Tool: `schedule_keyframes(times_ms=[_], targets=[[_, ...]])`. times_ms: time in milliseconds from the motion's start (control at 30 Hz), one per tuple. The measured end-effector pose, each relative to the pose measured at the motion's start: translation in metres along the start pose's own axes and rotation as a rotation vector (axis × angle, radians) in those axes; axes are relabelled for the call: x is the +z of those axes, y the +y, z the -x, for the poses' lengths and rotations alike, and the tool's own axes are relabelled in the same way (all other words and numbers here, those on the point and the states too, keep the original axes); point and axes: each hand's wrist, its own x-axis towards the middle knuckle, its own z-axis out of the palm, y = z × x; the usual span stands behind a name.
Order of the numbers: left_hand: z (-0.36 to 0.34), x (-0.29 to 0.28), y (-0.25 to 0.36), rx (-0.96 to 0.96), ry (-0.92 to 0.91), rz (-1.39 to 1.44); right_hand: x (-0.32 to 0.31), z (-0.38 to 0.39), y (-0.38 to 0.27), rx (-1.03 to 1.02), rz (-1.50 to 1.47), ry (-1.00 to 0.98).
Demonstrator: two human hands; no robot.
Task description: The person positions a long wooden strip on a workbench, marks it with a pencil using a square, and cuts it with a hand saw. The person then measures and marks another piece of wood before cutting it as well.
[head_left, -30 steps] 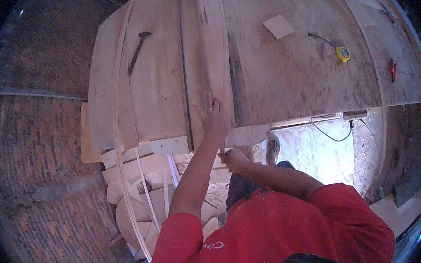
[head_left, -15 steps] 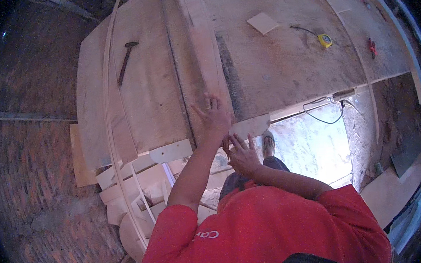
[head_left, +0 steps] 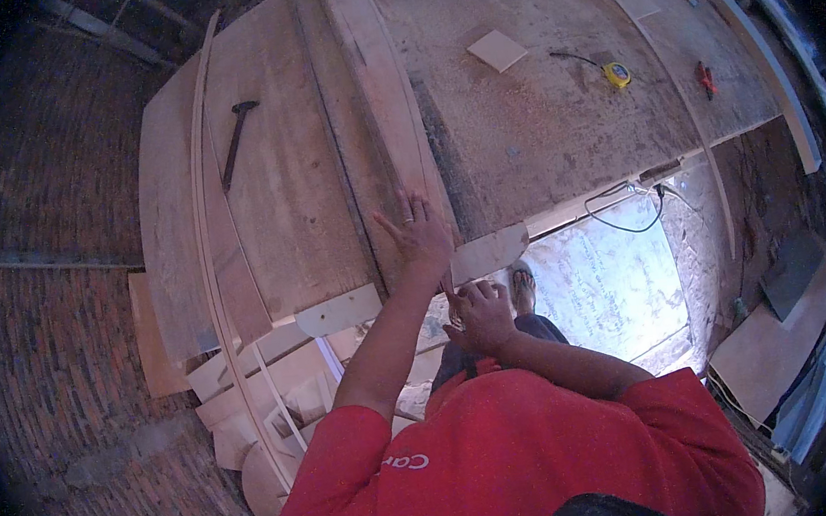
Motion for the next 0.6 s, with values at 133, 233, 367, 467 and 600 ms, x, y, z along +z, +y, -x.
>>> schedule_keyframes(times_ms=[133,233,367,467,600], targets=[[0.002,-0.009,0.003,0.009,-0.049,-0.003,0.023,-0.010,0.004,0.105,-0.164,-0.014],[0.004,-0.012,0.002,0.012,-0.054,0.005,0.029,-0.015,0.001,0.129,-0.188,-0.025],[0.000,-0.013,0.007,0.004,-0.056,-0.011,0.041,-0.025,0.002,0.134,-0.190,0.004],[-0.004,-0.001,0.002,-0.013,-0.054,-0.041,0.018,-0.036,-0.012,0.208,-0.193,-0.187],[-0.005,0.003,0.003,-0.002,-0.024,-0.025,0.020,-0.041,-0.011,0.255,-0.273,-0.228]])
